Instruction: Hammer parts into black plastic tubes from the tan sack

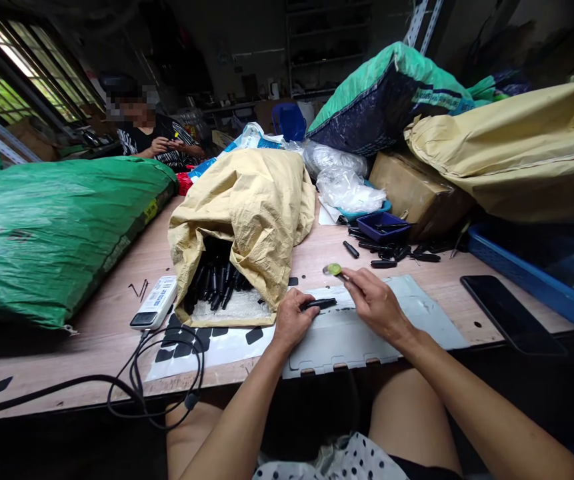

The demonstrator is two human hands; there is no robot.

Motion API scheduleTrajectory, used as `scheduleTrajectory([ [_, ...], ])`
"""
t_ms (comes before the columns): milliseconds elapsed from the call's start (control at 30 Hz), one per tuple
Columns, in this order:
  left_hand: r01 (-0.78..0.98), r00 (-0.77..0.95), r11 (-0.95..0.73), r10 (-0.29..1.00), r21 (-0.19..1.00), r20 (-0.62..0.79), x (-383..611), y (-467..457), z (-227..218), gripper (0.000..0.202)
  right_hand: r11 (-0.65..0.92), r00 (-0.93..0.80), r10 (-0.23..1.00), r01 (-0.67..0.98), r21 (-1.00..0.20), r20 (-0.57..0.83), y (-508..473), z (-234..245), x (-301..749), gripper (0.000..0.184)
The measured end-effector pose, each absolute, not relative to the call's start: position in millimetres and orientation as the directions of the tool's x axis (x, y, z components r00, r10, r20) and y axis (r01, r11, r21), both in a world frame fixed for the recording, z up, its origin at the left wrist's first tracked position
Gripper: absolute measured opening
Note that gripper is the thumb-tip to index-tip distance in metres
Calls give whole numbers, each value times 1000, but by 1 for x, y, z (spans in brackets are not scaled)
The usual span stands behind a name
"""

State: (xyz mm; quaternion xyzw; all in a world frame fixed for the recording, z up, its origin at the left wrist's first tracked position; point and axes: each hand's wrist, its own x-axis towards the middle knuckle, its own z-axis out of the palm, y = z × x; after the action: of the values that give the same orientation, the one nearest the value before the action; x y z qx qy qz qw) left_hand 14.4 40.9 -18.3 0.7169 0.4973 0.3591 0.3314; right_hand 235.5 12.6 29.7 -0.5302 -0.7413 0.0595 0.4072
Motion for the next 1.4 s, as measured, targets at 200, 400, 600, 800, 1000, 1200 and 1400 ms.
scheduleTrajectory([
  [200,482,236,-278,954,831,183,15,41,-18,18,448,-161,858,699,-558,487,-13,30,209,36],
  [400,499,247,-279,953,820,175,15,40,-18,19,392,-205,889,803,-450,409,-19,24,202,35],
  [600,489,251,-281,952,825,176,16,41,-19,17,371,-126,876,794,-481,466,-23,25,213,37],
  [800,480,236,-277,955,832,182,16,40,-22,16,362,-164,892,819,-445,422,-20,19,223,36],
  [1000,527,237,-298,951,796,199,16,39,-17,19,228,-28,907,871,-434,420,21,19,251,34],
  [1200,567,250,-319,945,759,211,18,39,-17,27,207,-117,937,944,-257,328,49,-6,264,31],
  [1400,586,282,-317,943,746,179,17,40,-16,13,154,-70,928,967,-205,366,49,-18,255,30],
])
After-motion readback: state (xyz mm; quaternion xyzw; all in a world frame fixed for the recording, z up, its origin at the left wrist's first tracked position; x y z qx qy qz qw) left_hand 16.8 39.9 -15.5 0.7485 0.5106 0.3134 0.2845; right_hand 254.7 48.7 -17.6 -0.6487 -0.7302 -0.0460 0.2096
